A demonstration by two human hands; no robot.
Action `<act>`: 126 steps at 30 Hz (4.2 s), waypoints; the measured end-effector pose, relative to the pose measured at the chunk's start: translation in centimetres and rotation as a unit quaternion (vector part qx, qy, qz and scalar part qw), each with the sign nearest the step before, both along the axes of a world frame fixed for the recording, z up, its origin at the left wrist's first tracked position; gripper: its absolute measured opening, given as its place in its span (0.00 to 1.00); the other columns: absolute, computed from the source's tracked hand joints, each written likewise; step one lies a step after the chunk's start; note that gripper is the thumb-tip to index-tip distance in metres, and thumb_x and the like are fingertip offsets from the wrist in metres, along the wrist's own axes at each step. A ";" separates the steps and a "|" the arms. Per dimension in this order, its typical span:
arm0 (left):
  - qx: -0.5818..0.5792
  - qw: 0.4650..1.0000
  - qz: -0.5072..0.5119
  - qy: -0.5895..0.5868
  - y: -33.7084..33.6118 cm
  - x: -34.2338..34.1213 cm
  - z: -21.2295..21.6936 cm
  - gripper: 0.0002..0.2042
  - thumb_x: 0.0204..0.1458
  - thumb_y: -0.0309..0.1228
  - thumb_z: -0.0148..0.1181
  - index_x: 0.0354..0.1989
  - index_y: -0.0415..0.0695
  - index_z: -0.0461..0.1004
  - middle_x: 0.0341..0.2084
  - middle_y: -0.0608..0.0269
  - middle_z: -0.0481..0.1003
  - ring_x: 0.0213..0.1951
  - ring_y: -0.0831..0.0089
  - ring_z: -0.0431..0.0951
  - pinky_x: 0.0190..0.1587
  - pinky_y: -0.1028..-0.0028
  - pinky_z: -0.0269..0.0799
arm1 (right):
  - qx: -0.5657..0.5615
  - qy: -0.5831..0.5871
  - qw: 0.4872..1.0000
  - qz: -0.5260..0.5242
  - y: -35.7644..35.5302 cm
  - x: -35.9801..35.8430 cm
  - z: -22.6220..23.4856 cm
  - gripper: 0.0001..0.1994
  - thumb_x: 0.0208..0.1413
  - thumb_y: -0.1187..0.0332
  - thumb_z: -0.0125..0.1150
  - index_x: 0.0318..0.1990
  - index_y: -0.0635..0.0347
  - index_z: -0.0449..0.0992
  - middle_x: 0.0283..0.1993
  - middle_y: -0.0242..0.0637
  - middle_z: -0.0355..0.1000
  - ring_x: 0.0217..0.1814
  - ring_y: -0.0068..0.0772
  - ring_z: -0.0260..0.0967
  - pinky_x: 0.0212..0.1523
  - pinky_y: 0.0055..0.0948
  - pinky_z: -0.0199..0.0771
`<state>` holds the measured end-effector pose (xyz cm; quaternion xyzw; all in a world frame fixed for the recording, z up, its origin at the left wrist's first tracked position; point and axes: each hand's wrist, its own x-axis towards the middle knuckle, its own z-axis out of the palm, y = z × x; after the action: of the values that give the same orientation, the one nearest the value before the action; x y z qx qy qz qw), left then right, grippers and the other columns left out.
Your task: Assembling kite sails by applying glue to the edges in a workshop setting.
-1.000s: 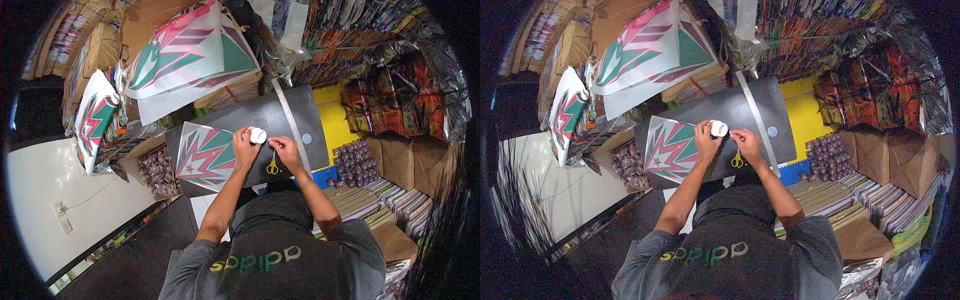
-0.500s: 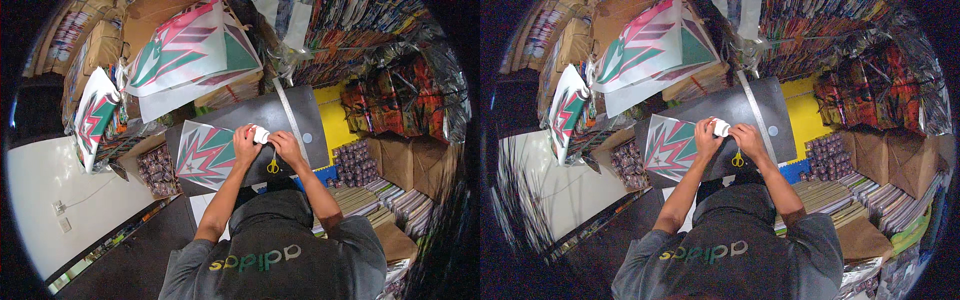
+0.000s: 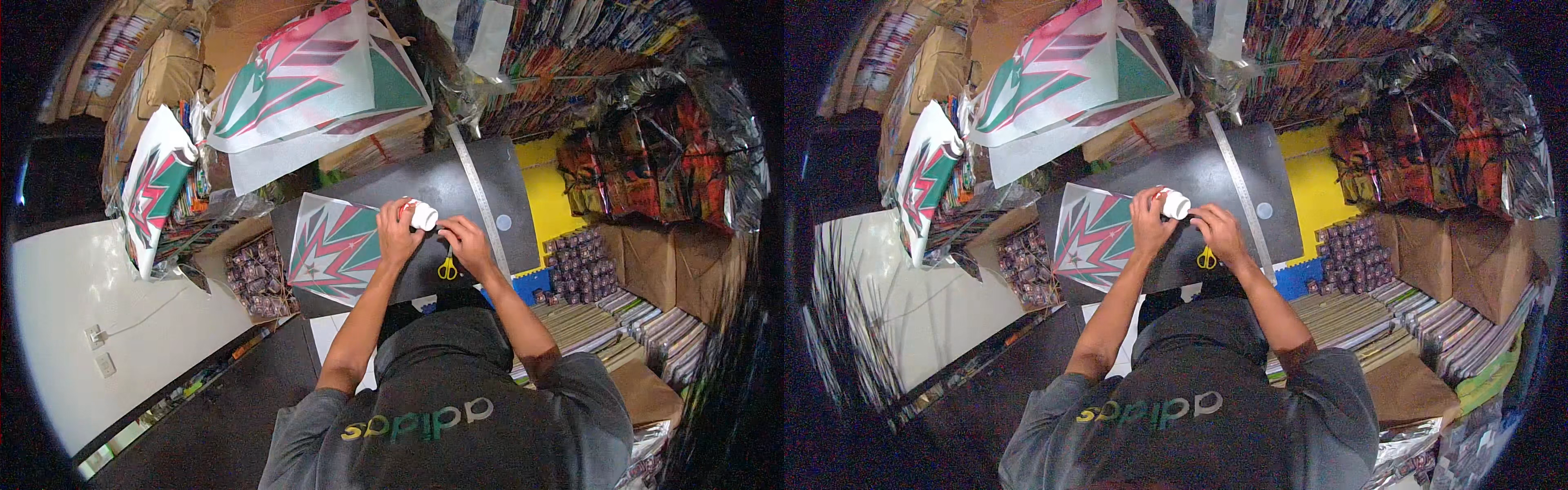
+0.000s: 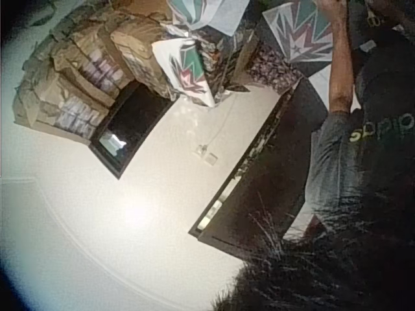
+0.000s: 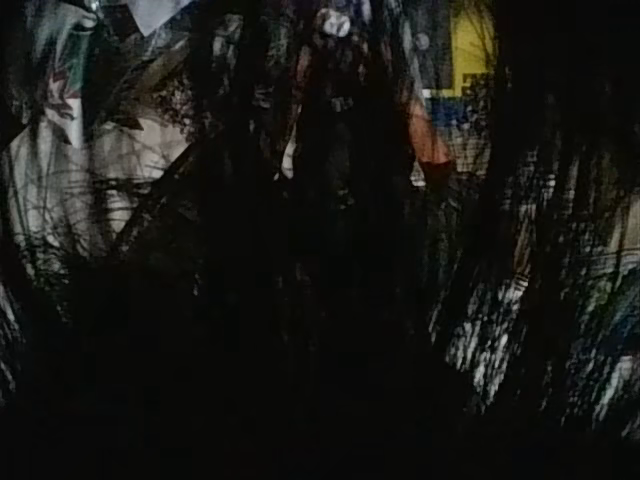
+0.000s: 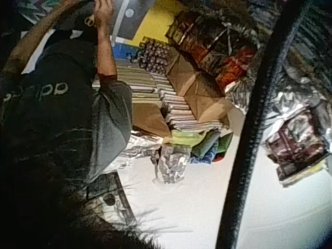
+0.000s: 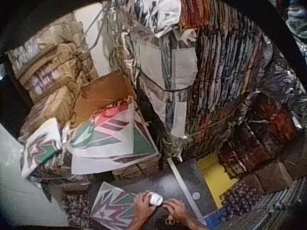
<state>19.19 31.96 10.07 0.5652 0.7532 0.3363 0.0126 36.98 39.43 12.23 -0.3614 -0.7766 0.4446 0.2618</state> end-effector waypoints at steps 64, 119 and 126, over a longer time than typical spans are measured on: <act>0.033 0.998 -0.039 0.040 -0.9 0.2 1.7 0.28 0.31 0.24 0.70 0.47 0.44 0.72 0.54 0.58 0.73 0.55 0.52 0.70 0.55 0.52 0.63 | 0.088 0.004 0.995 0.049 -0.4 0.3 0.8 0.05 0.55 0.70 0.65 0.38 0.58 0.81 0.37 0.36 0.73 0.39 0.40 0.73 0.42 0.37 0.70; -0.143 0.948 -0.001 -0.286 -3.9 4.2 -6.3 0.32 0.38 0.27 0.77 0.55 0.42 0.70 0.52 0.49 0.74 0.57 0.49 0.72 0.59 0.58 0.68 | -0.413 0.234 0.872 -0.119 -0.7 0.9 -1.1 0.06 0.65 0.70 0.61 0.37 0.63 0.76 0.36 0.27 0.73 0.39 0.16 0.70 0.40 0.20 0.70; -0.169 0.950 -0.015 -0.263 -4.7 3.6 -5.3 0.38 0.39 0.27 0.77 0.62 0.42 0.65 0.57 0.47 0.70 0.60 0.47 0.69 0.63 0.57 0.65 | -0.323 0.188 0.925 -0.071 0.5 2.1 -1.6 0.06 0.53 0.74 0.71 0.31 0.64 0.78 0.40 0.33 0.74 0.40 0.22 0.73 0.46 0.23 0.73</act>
<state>22.74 27.26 4.80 0.4573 0.7604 0.3403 0.3112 39.04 39.98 10.63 -0.3901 -0.5001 0.7113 0.3030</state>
